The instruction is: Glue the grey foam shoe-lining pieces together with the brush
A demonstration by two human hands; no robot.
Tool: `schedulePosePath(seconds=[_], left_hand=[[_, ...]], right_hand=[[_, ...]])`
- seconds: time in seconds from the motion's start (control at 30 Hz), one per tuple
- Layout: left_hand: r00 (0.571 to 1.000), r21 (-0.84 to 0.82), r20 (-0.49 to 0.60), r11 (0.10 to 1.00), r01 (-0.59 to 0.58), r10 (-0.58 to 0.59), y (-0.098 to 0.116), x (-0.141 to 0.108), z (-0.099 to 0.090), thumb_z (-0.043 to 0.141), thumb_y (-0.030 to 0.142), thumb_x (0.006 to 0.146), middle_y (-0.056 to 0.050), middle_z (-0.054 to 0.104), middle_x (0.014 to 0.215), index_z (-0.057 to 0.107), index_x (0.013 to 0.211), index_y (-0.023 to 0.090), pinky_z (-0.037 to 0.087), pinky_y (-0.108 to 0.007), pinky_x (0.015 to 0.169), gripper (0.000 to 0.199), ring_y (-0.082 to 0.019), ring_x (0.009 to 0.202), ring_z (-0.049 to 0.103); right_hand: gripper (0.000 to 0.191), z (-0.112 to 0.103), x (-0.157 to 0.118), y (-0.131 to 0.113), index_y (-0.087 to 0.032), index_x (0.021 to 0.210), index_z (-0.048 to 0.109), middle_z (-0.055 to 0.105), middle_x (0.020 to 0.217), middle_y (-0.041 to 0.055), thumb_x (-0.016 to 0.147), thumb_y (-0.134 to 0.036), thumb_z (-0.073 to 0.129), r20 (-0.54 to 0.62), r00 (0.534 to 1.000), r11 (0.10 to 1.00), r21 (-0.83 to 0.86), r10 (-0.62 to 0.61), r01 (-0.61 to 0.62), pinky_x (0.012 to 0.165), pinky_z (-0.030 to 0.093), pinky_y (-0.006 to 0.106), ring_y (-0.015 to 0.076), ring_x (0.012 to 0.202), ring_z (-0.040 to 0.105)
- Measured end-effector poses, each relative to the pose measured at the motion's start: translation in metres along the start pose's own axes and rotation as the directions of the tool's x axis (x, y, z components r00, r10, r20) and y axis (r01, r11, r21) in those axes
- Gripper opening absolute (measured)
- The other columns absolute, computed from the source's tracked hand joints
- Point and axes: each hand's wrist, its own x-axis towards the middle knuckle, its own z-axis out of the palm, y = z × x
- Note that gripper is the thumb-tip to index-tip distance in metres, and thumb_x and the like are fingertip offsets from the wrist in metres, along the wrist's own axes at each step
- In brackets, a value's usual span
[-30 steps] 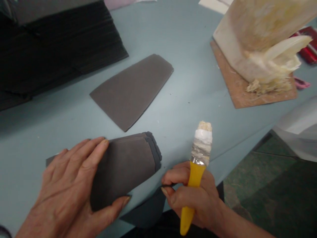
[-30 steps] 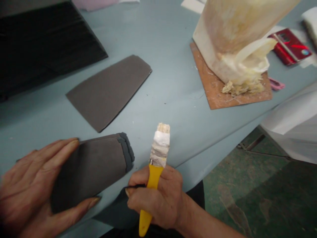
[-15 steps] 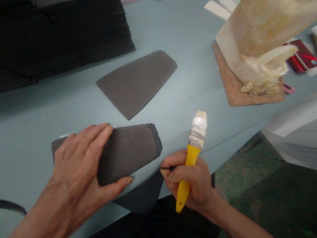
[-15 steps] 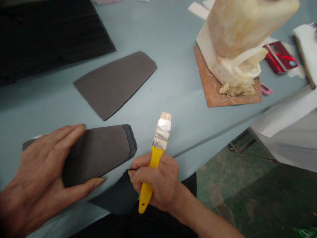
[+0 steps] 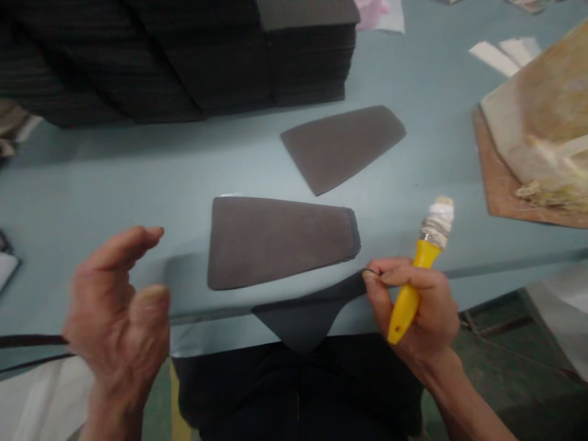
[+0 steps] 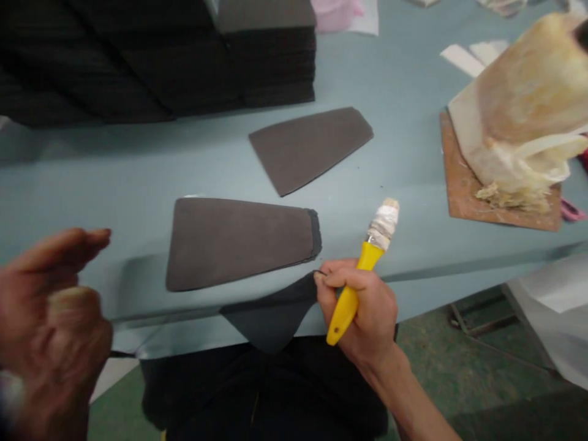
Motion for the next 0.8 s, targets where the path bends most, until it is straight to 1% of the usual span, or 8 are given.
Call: schedulePosePath(seconds=[0.03,0.1,0.17,0.23,0.4,0.6,0.7,0.8], left_hand=[[1.000,0.042,0.017,0.999,0.002,-0.003,-0.005,-0.007,-0.002,0.055,0.060,0.104,-0.012,0.067,0.140,0.051,0.153,0.023,0.057,-0.057,0.110,0.062,-0.036,0.127,0.066],[0.995,0.100,0.087,0.993,-0.066,0.057,-0.011,-0.018,-0.004,0.070,0.059,0.097,-0.011,0.068,0.138,0.052,0.153,0.025,0.055,-0.056,0.110,0.069,-0.038,0.127,0.066],[0.978,0.081,0.142,0.983,-0.163,0.150,-0.013,-0.023,0.000,0.070,0.060,0.098,-0.012,0.067,0.140,0.046,0.157,0.025,0.051,-0.056,0.112,0.073,-0.039,0.130,0.063],[0.968,0.053,0.139,0.974,-0.219,0.210,-0.012,-0.026,0.006,0.068,0.058,0.100,-0.014,0.067,0.138,0.045,0.156,0.024,0.049,-0.056,0.112,0.069,-0.039,0.130,0.063],[0.967,0.060,0.069,0.967,-0.248,0.244,-0.009,-0.026,0.018,0.070,0.040,0.102,-0.015,0.068,0.132,0.052,0.148,0.020,0.048,-0.051,0.111,0.054,-0.036,0.127,0.064],[0.963,0.057,0.065,0.962,-0.266,0.262,-0.007,-0.025,0.017,0.072,0.029,0.101,-0.015,0.070,0.130,0.056,0.143,0.017,0.046,-0.052,0.112,0.047,-0.036,0.128,0.062],[0.963,0.056,0.066,0.963,-0.265,0.261,-0.007,-0.024,0.017,0.072,0.026,0.100,-0.014,0.071,0.129,0.057,0.142,0.018,0.047,-0.054,0.112,0.045,-0.036,0.127,0.062],[0.966,0.046,0.075,0.967,-0.252,0.248,-0.009,-0.024,0.018,0.071,0.025,0.100,-0.014,0.072,0.129,0.058,0.141,0.018,0.047,-0.056,0.110,0.043,-0.038,0.128,0.062]], right_hand=[[0.019,0.000,0.000,-0.001,-0.026,0.093,0.056,0.078,0.082,-0.0018,0.098,-0.020,0.072,-0.001,1.000,0.999,-0.029,-0.017,0.017,0.068,0.062,0.025,0.0157,0.073,0.079],[0.018,0.000,0.001,-0.002,-0.025,0.092,0.055,0.078,0.081,-0.0012,0.099,-0.021,0.072,-0.010,0.999,0.996,-0.074,-0.052,0.051,0.067,0.061,0.023,0.0148,0.072,0.079],[0.018,0.000,0.002,-0.002,-0.025,0.091,0.055,0.078,0.079,-0.0009,0.100,-0.024,0.071,-0.022,0.997,0.991,-0.108,-0.079,0.076,0.065,0.060,0.022,0.0141,0.069,0.078],[0.018,0.001,0.003,-0.002,-0.025,0.091,0.055,0.077,0.079,-0.0009,0.100,-0.024,0.071,-0.027,0.995,0.987,-0.132,-0.093,0.089,0.064,0.059,0.022,0.0142,0.069,0.078],[0.019,0.007,0.003,0.006,-0.024,0.093,0.057,0.076,0.081,-0.0006,0.096,-0.022,0.075,-0.047,0.991,0.986,-0.121,-0.124,0.118,0.067,0.062,0.025,0.0162,0.072,0.079],[0.018,0.018,0.002,0.012,-0.024,0.094,0.058,0.077,0.084,0.0003,0.095,-0.021,0.076,-0.063,0.997,0.996,-0.075,-0.051,0.047,0.086,0.069,0.039,0.0262,0.096,0.084],[0.017,0.022,0.003,0.010,-0.024,0.094,0.058,0.076,0.082,-0.0011,0.096,-0.022,0.074,-0.069,0.998,0.998,-0.068,-0.012,0.008,0.088,0.069,0.040,0.0261,0.097,0.084],[0.019,0.023,0.004,0.009,-0.025,0.093,0.057,0.076,0.078,-0.0029,0.095,-0.022,0.075,-0.065,0.998,0.997,-0.072,-0.006,0.001,0.095,0.067,0.043,0.0249,0.093,0.084]])
